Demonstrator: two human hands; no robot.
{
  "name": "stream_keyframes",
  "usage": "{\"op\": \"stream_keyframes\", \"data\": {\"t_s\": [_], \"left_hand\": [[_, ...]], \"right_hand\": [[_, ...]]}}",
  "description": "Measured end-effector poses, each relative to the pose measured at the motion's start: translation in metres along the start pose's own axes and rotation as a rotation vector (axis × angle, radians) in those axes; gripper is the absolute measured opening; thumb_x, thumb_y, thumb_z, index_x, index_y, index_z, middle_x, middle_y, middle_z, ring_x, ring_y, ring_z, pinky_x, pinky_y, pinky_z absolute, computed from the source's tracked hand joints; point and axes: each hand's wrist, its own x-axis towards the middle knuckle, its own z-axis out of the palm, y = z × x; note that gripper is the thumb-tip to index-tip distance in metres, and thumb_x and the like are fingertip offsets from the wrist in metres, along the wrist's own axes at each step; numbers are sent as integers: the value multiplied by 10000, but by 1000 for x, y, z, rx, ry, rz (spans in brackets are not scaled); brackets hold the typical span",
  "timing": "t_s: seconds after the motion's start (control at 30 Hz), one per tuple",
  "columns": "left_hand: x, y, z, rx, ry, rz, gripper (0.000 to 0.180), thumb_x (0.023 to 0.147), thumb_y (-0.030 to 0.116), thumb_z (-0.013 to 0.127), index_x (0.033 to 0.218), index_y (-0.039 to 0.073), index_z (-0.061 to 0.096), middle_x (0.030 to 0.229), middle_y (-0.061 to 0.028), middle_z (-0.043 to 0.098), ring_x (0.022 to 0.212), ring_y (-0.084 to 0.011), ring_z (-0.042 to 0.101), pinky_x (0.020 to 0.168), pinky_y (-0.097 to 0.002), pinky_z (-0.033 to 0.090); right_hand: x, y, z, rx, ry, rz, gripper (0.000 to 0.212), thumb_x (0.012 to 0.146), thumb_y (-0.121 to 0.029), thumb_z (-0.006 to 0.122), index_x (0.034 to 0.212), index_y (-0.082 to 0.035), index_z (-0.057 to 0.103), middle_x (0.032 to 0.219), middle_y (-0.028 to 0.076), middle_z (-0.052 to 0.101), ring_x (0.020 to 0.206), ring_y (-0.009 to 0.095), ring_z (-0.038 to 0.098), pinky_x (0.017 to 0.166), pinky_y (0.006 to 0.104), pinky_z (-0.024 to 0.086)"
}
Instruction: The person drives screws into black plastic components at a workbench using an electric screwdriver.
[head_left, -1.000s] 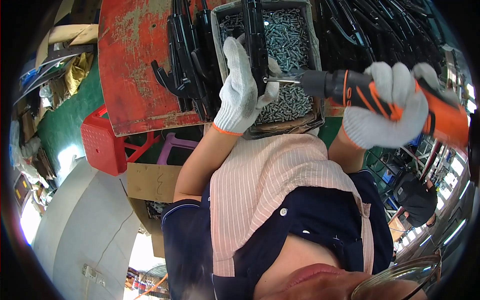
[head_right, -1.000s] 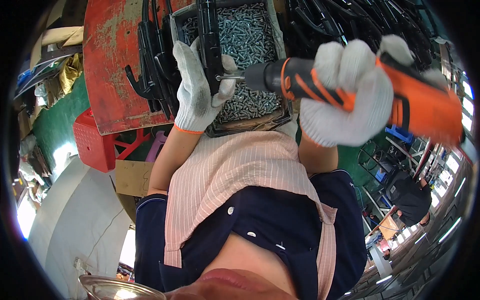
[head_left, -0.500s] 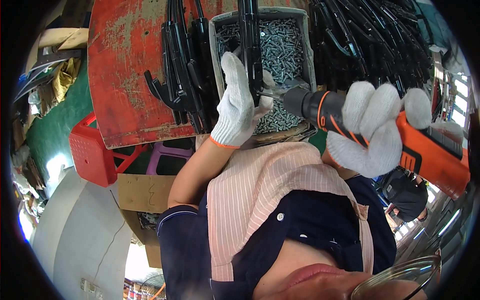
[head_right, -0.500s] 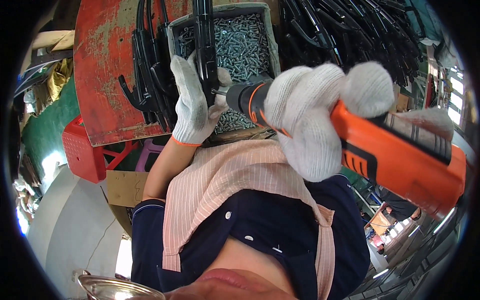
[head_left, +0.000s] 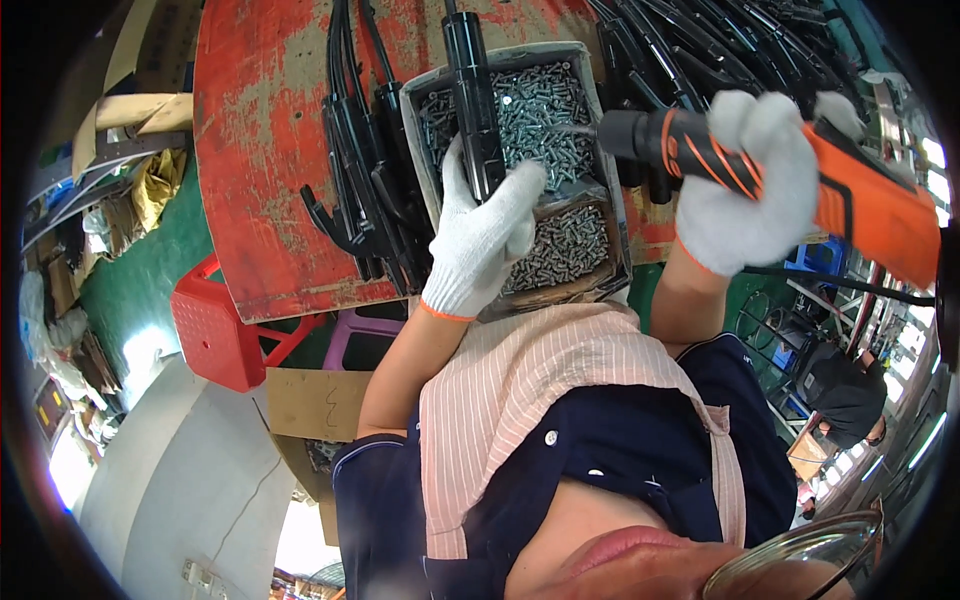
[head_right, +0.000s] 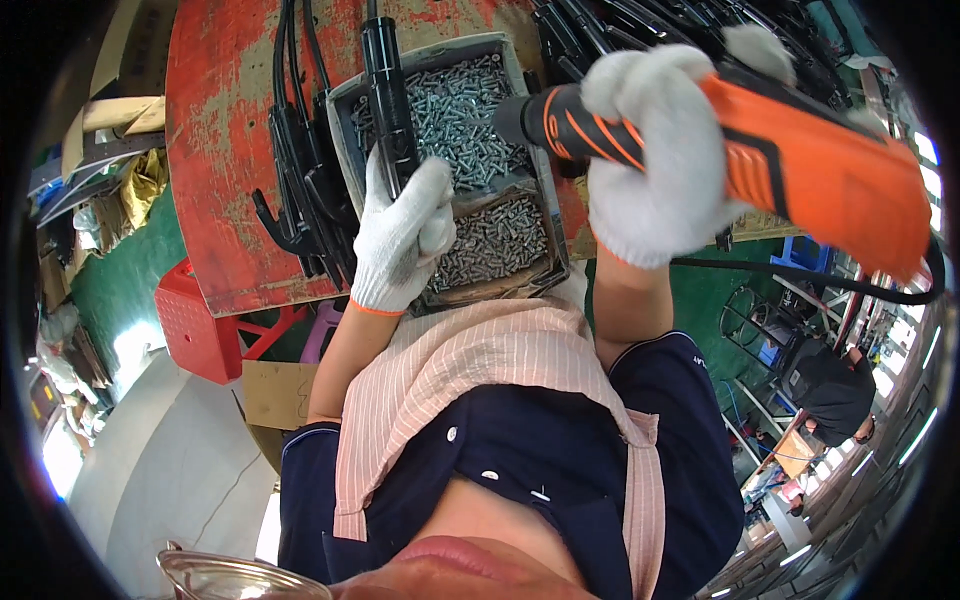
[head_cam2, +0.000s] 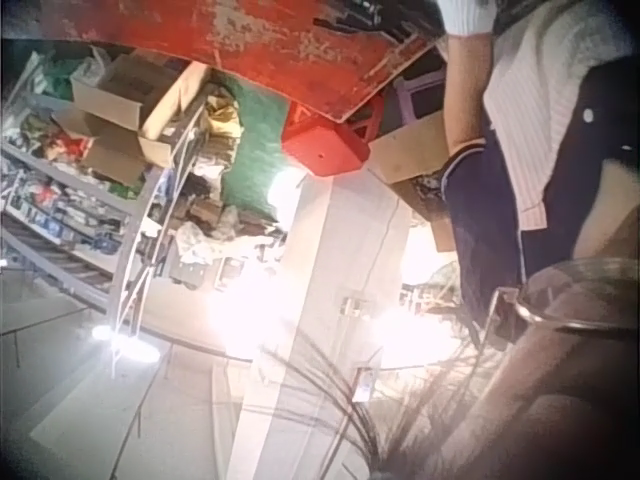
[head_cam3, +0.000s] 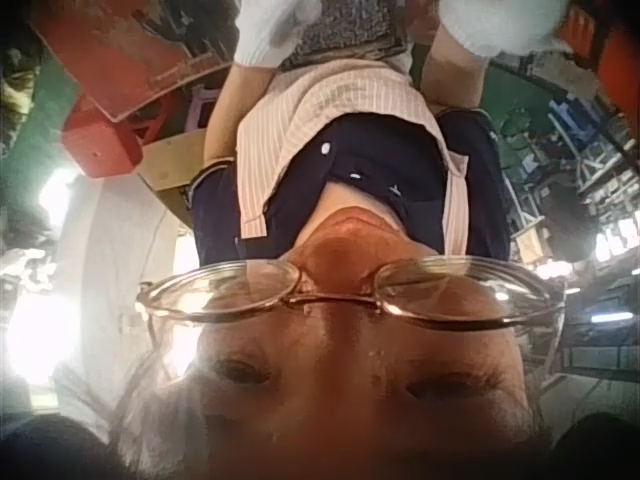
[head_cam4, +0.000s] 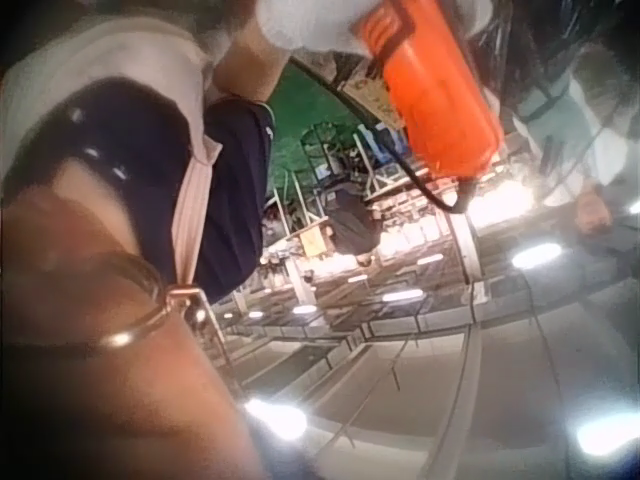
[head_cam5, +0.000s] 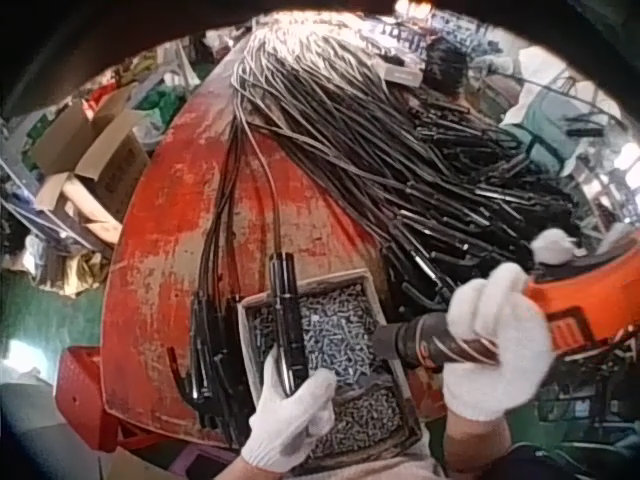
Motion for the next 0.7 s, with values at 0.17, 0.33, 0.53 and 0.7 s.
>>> {"op": "stream_keyframes", "data": {"t_s": [0.17,0.33,0.53,0.7], "left_hand": [[-2,5,-5,4,-15,-39,508,864,20,664,1274,116,378,666,-26,521,412,-94,416,382,-249,314],[4,2,-13,-14,-81,-91,974,797,42,734,1495,62,54,822,-39,600,498,-89,528,398,-231,411],[4,3,-10,-2,-58,-94,939,797,36,727,1480,48,84,806,-36,591,505,-77,532,406,-215,425],[0,6,-4,39,0,-68,372,872,17,650,1161,103,433,678,-31,522,428,-97,430,378,-249,320]], "right_hand": [[-11,32,-22,144,132,26,455,993,-369,423,1209,19,522,794,154,584,664,266,558,657,424,471],[-4,31,-14,56,226,19,345,858,-19,581,1192,10,498,745,115,580,638,212,542,624,386,484],[-4,33,-10,35,364,75,290,857,-32,580,1133,10,503,712,101,555,603,191,518,611,346,472],[-2,19,-15,-97,249,26,66,884,-27,533,933,-18,490,651,75,445,550,159,414,572,333,418]]}}
